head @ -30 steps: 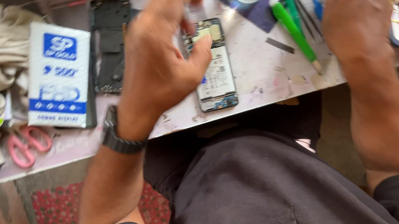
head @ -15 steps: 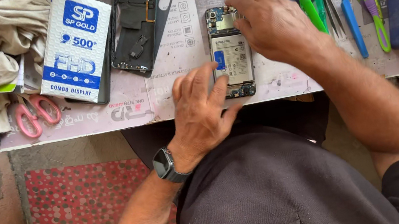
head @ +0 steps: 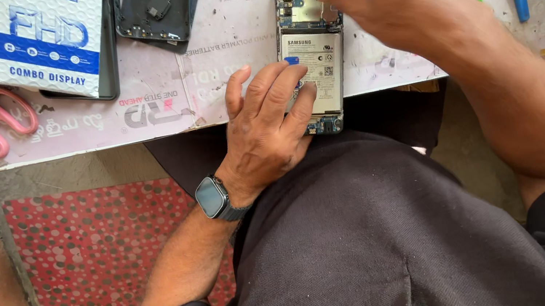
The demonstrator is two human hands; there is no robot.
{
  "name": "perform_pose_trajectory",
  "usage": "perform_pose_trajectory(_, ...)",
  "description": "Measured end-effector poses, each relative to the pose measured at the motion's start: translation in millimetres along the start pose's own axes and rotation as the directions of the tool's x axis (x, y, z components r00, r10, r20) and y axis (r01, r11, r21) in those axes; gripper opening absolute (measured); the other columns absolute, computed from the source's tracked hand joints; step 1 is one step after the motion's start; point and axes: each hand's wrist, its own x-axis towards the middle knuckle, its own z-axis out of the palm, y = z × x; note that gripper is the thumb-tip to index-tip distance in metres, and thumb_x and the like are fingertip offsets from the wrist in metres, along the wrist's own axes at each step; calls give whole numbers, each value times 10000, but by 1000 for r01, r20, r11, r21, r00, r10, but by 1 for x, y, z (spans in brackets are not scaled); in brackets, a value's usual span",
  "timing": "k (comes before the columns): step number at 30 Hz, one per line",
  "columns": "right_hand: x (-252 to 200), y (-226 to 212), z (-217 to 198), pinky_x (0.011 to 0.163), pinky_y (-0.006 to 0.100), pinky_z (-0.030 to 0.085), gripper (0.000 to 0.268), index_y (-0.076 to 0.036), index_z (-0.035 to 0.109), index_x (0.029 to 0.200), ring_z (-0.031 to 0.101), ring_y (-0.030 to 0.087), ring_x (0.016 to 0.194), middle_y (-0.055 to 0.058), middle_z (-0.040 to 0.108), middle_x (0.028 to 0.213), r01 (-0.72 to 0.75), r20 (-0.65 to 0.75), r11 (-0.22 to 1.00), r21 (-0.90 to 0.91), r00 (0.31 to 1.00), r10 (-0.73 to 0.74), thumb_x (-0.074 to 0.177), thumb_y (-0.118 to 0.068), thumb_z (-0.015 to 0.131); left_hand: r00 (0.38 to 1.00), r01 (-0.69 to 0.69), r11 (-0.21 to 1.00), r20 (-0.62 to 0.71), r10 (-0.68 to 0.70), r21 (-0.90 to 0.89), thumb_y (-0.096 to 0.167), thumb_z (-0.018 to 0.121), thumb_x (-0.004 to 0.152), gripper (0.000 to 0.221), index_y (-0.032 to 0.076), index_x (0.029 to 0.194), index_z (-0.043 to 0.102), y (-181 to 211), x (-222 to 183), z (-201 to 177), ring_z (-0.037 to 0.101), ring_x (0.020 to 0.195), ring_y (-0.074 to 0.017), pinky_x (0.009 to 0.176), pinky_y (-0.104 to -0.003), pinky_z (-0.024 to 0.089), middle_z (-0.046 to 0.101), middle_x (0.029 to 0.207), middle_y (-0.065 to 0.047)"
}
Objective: The person cleans the internal components of a disassembled smartphone using a spray bottle and toothbrushes. They apply liquid to the battery and circuit areas, then scrub with a green toothbrush followed by a blue toothbrush.
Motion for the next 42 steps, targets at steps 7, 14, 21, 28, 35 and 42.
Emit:
perform_pose_trajectory(7, -61, 4, -2, 481, 291, 544, 324, 32, 626, 1196, 683, 175, 588, 169, 740, 848, -626, 420, 488, 608, 775, 472, 1012, -232, 666, 994, 37, 987, -97, -52, -156, 151, 899, 738, 632, 61, 1304, 632, 0, -3, 2, 507, 1374, -282, 1204, -539, 309, 563, 1433, -97)
perform_pose_trajectory(14, -77, -5, 41, 424, 281, 545, 266, 50, 601, 1178, 664, 166, 520, 124, 691, 829, -631, 671, -228, 741, 685, 285, 1011, -157, 615, 997, 24, 993, -76, -33, -117, 166, 892, 744, 639, 59, 1315, 625, 1, -1, 1, 515, 1368, -284, 1198, -543, 313, 578, 1427, -100)
perform_pose_trajectory(21, -72, -9, 43, 428, 242, 489, 274, 36, 601, 1198, 579, 100, 496, 98, 707, 891, -580, 629, -244, 777, 727, 277, 982, -128, 642, 999, 0, 961, -44, -12, -276, 375, 868, 708, 810, 51, 1353, 502, 5, 19, -27, 435, 1374, -357, 1185, -583, 299, 470, 1440, -200)
perform_pose_trajectory(28, -66, -13, 40, 501, 232, 515, 305, 13, 613, 1251, 577, 71, 570, 56, 702, 948, -461, 494, -179, 869, 801, 338, 975, -108, 655, 840, 447, 586, 92, -535, -676, 290, 757, 943, 681, -14, 1444, 409, -14, 64, -26, 674, 1068, -227, 959, -367, 570, 562, 1403, -189)
perform_pose_trajectory(35, -64, -9, 28, 525, 270, 549, 277, -12, 640, 1212, 627, 121, 573, 57, 704, 878, -533, 458, 105, 839, 798, 393, 969, -143, 659, 829, 516, 245, 407, -384, -821, 70, 649, 991, 354, -70, 1305, 564, -42, 98, 17, 682, 962, -124, 852, -253, 593, 709, 1112, -116)
perform_pose_trajectory(42, -105, 73, -42, 757, 381, 582, 104, -27, 723, 1099, 726, 266, 875, 146, 742, 1014, -407, -294, 913, 6, 872, 391, 1037, -109, 710, 762, 640, 490, 407, -505, -591, 66, 657, 946, 276, -30, 1198, 594, -38, 122, 3, 731, 825, -114, 709, -250, 593, 778, 961, -97)
